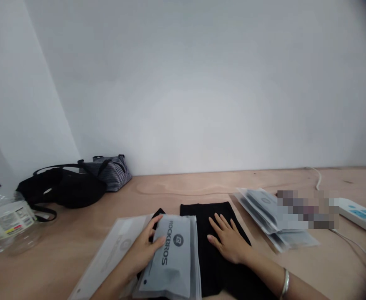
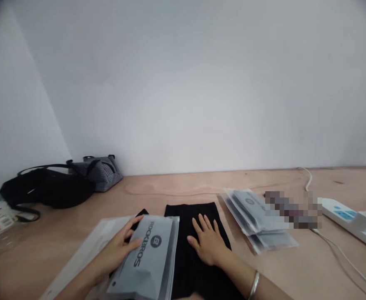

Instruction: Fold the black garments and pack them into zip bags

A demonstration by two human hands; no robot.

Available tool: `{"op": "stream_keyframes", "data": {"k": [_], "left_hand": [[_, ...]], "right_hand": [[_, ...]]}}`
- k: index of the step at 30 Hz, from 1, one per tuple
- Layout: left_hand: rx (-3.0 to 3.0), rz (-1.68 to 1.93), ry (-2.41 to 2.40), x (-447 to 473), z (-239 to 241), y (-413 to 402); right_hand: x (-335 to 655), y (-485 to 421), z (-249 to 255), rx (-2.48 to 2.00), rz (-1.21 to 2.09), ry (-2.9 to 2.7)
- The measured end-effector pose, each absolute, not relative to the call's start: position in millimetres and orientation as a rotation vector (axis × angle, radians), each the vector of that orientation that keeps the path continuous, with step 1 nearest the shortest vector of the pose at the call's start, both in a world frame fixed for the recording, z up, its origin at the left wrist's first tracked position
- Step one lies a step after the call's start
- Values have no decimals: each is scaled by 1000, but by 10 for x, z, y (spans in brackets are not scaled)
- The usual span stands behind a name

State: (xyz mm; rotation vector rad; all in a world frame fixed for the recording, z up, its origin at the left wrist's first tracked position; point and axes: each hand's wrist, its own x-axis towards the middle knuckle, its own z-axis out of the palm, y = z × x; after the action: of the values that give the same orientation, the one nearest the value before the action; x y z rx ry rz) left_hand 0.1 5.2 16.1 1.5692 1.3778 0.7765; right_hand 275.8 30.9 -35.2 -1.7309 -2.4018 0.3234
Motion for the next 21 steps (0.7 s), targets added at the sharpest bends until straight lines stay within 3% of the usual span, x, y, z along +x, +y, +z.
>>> {"op": "stream_keyframes", "data": {"k": [4, 7, 16, 21], "left_hand": [[2200, 574, 1817, 54, 256, 21], [2498, 477, 1738, 288, 283, 47], [2533, 258, 1623, 553, -106, 163], [2514, 271, 1638, 546, -179, 179]], "right_hand": [[2740, 304, -368, -1773, 294, -2394], [2742, 297, -371, -1776, 294, -2387], [2700, 297, -243, -1680, 354, -2226], [2435, 484, -60, -1644, 911, -1846]]}}
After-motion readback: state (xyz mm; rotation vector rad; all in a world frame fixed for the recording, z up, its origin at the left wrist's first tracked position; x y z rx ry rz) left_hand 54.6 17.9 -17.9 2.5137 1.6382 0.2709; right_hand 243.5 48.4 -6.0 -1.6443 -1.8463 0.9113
